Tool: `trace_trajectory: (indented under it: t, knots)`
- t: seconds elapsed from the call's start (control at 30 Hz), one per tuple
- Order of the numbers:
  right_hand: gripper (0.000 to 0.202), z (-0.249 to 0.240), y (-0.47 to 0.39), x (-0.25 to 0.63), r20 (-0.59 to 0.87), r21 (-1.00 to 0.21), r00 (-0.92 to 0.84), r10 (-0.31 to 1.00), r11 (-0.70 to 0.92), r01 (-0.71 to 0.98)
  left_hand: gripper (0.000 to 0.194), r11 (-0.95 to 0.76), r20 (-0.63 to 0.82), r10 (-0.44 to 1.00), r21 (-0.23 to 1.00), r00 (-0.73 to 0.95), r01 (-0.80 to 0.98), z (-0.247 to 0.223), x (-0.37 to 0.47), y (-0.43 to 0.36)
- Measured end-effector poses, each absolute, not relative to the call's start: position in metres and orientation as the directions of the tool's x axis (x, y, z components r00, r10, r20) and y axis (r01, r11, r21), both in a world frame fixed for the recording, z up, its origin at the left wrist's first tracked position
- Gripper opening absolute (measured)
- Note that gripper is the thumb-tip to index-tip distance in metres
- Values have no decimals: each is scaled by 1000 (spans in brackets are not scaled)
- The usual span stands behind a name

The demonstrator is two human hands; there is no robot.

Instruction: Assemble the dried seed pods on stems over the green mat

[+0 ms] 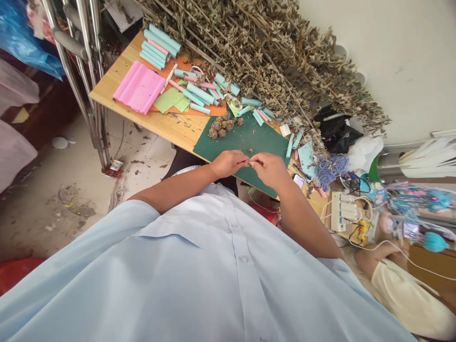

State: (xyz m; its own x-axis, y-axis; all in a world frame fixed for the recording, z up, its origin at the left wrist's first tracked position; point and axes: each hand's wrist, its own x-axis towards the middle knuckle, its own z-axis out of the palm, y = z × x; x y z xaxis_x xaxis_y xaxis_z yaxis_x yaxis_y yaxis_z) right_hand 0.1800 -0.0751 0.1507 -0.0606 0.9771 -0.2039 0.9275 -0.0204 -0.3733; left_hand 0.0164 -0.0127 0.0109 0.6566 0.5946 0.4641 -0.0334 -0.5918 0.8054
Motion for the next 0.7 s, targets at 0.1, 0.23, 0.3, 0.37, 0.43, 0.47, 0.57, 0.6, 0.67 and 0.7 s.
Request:
trace_trajectory:
  t: [0.1,0.23,0.3,0.37,0.43,0.47,0.57,0.6,0.67,0.7]
  knots:
    - [18,153,-73,179,-231,-330,-44,972,-36,943,40,-591,465,595,806,656,-37,10,17,-12]
    - [15,154,-68,177,-278,-330,22,960,-117,937,39,-592,465,595,805,656,-34,8,17,-12]
    - [11,153,-65,177,-318,-351,74,945,-189,917,38,-596,469,589,802,658,-38,8,17,-12]
    - [7,152,-61,179,-357,-377,120,926,-261,889,38,-598,473,586,800,657,-42,8,17,-13]
    - [4,151,-57,181,-409,-410,156,899,-334,849,39,-598,476,585,800,657,-47,9,17,-13]
    - [2,151,-54,181,-442,-425,171,880,-374,824,39,-598,476,585,800,657,-48,9,17,-13]
    - [4,151,-47,180,-525,-450,207,826,-476,756,42,-592,482,588,804,650,-60,11,16,-13]
    - [6,152,-45,179,-542,-450,217,812,-499,741,43,-589,484,590,805,647,-65,11,16,-13]
    - [8,152,-41,178,-568,-445,233,789,-533,719,45,-583,486,592,809,643,-75,12,16,-13]
    - [9,152,-39,178,-583,-443,237,777,-548,709,45,-581,487,590,810,643,-80,12,16,-12]
